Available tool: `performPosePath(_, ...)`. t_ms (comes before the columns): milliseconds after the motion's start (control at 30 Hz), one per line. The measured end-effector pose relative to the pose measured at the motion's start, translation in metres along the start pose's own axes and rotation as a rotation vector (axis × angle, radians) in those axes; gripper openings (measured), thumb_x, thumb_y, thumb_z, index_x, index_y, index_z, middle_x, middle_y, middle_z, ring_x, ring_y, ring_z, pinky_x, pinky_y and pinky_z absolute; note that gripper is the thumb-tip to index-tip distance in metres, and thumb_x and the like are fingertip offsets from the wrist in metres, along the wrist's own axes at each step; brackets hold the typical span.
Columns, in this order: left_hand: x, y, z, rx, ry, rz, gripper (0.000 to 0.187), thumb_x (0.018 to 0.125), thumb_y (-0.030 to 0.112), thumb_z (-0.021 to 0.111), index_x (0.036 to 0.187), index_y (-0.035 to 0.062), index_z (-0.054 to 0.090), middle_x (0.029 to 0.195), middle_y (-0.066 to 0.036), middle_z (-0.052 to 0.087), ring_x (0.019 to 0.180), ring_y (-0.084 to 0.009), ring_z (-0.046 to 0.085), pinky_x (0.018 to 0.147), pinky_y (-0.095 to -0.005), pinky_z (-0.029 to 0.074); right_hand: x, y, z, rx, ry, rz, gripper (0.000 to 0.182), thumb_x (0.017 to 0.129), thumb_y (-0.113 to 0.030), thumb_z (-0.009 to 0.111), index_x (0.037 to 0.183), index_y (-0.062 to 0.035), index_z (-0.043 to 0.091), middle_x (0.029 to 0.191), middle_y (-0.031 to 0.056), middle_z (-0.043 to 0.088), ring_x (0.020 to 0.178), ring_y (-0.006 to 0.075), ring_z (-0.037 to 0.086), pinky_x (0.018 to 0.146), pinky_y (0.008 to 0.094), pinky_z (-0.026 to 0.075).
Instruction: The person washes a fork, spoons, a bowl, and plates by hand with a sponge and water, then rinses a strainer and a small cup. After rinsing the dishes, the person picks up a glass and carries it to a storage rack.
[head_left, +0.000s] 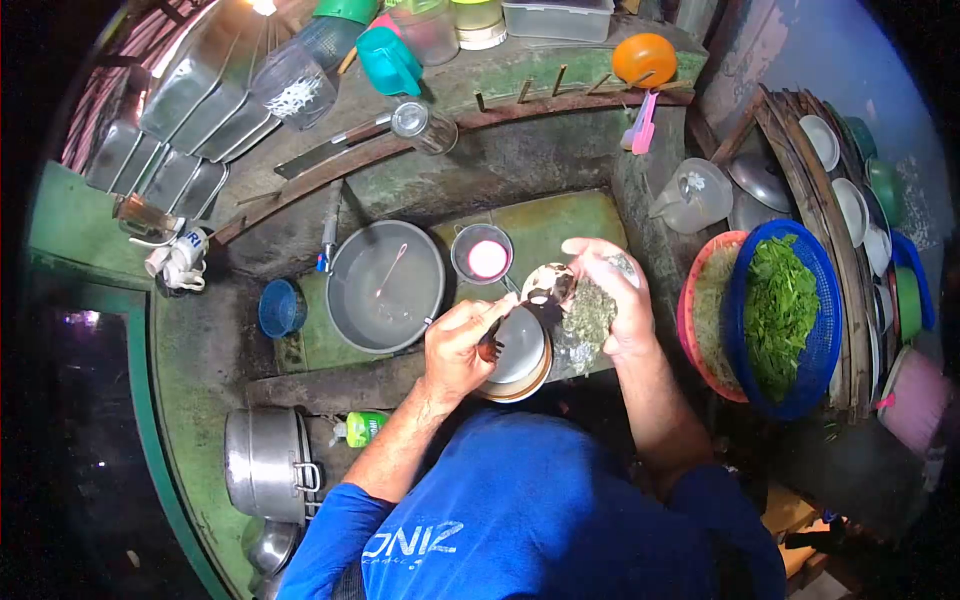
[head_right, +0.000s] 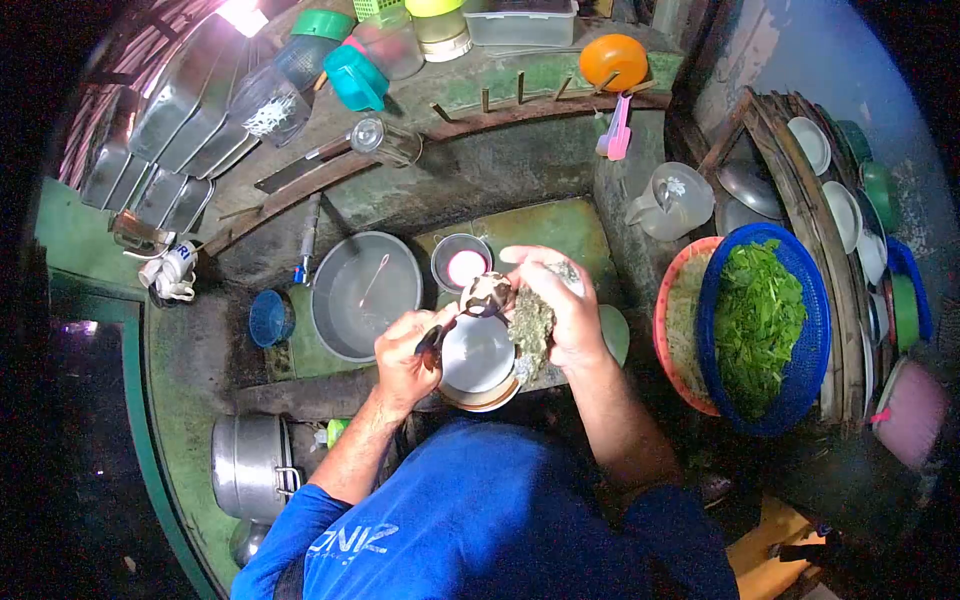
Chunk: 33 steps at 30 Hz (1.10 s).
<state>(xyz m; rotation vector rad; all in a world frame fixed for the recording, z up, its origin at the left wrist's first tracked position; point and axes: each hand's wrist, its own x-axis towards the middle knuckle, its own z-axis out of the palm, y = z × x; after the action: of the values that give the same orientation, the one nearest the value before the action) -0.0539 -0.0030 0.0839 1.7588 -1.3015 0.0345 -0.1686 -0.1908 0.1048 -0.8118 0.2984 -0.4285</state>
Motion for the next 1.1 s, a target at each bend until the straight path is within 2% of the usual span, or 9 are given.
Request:
performPosePath(133, 0.0, 0.0, 0.003, 0.027, 0.014, -0.038, 0.066, 0.054, -0.014, 0.057, 0.114, 0.0112, 0.065, 0.085, -0.009, 0.065, 0.074, -0.0233, 0.063, 0.066, -0.0318, 0.053, 0.001, 0.016, 0.023, -0.048, 0.141, -0.304, 0.021, 0.093, -0.014, 0.053, 0.108, 0.0001, 0.056, 0.09, 0.0081, 0.063, 0.08, 0.0116, 0.06, 0.07, 0.026, 0.049)
performPosePath(267, 0.0, 0.012, 0.018, -0.047, -0.039, -0.157, 0.043, 0.065, -0.015, 0.052, 0.102, 0.0026, 0.067, 0.084, -0.013, 0.064, 0.075, -0.0251, 0.063, 0.069, -0.031, 0.051, 0.016, 0.035, 0.03, -0.935, 0.174, -0.73, 0.012, 0.092, -0.009, 0.053, 0.092, -0.0001, 0.06, 0.08, 0.0017, 0.06, 0.068, 0.0079, 0.054, 0.062, 0.0226, 0.044)
performPosePath(367, 0.0, 0.0, 0.024, -0.11, -0.031, -0.3, 0.026, 0.075, -0.012, 0.053, 0.092, 0.0, 0.067, 0.085, -0.012, 0.064, 0.077, -0.0216, 0.062, 0.072, -0.0296, 0.048, 0.045, 0.041, 0.015, -0.752, 0.357, -0.368, 0.011, 0.088, -0.01, 0.057, 0.086, -0.0001, 0.059, 0.076, 0.0037, 0.06, 0.072, 0.01, 0.056, 0.066, 0.0253, 0.046)
performPosePath(467, 0.0, -0.015, 0.028, -0.083, -0.021, -0.259, 0.032, 0.074, -0.013, 0.05, 0.095, 0.0021, 0.068, 0.077, -0.013, 0.062, 0.072, -0.0248, 0.062, 0.066, -0.0327, 0.049, 0.04, 0.067, 0.019, -1.018, 0.342, -0.615, 0.009, 0.086, -0.009, 0.059, 0.084, -0.0006, 0.059, 0.075, 0.0048, 0.06, 0.074, 0.0116, 0.057, 0.068, 0.0281, 0.047)
performPosePath(667, 0.014, -0.005, 0.031, -0.151, -0.038, -0.474, 0.021, 0.083, -0.002, 0.06, 0.101, 0.0016, 0.068, 0.094, -0.013, 0.068, 0.085, -0.0163, 0.064, 0.076, -0.0301, 0.05, 0.058, 0.049, 0.018, -0.427, 0.326, -0.311, 0.012, 0.092, -0.014, 0.057, 0.087, -0.0033, 0.059, 0.075, -0.0013, 0.056, 0.068, 0.0074, 0.053, 0.062, 0.023, 0.044)
performPosePath(800, 0.016, -0.02, 0.026, -0.457, -0.111, -0.89, 0.014, 0.083, 0.004, 0.06, 0.07, -0.0013, 0.06, 0.066, -0.006, 0.061, 0.051, -0.0093, 0.053, 0.044, -0.0277, 0.039, 0.056, 0.049, 0.023, -0.163, 0.207, -0.205, 0.015, 0.093, -0.015, 0.057, 0.096, -0.0005, 0.059, 0.082, 0.0047, 0.061, 0.068, 0.0109, 0.059, 0.062, 0.0257, 0.051)
performPosePath(933, 0.02, -0.019, 0.017, -1.2, -0.067, -1.03, 0.005, 0.087, 0.0, 0.055, 0.091, -0.0014, 0.058, 0.068, -0.005, 0.056, 0.046, -0.0055, 0.042, 0.037, -0.0206, 0.03, 0.057, 0.03, 0.024, 0.301, 0.165, -0.048, 0.03, 0.098, -0.03, 0.047, 0.101, -0.0018, 0.055, 0.092, 0.0115, 0.064, 0.08, 0.0163, 0.062, 0.069, 0.0313, 0.054)
performPosePath(967, 0.021, -0.021, 0.017, -1.224, -0.137, -1.064, 0.007, 0.086, 0.001, 0.057, 0.093, -0.0005, 0.056, 0.068, -0.004, 0.055, 0.046, -0.0049, 0.041, 0.038, -0.0198, 0.03, 0.057, 0.042, 0.018, 0.287, 0.097, -0.041, 0.032, 0.098, -0.033, 0.045, 0.106, -0.0026, 0.053, 0.098, 0.0152, 0.059, 0.09, 0.0291, 0.062, 0.074, 0.0418, 0.053)
performPosePath(1100, 0.006, -0.013, 0.037, -0.917, -0.148, -0.905, 0.024, 0.095, 0.018, 0.051, 0.076, 0.0043, 0.052, 0.054, 0.0, 0.046, 0.041, -0.0064, 0.039, 0.037, -0.0236, 0.031, 0.072, 0.071, 0.006, -0.694, 0.218, -0.418, 0.015, 0.092, -0.014, 0.056, 0.082, -0.0033, 0.052, 0.077, 0.009, 0.063, 0.072, 0.0189, 0.063, 0.063, 0.0299, 0.048)
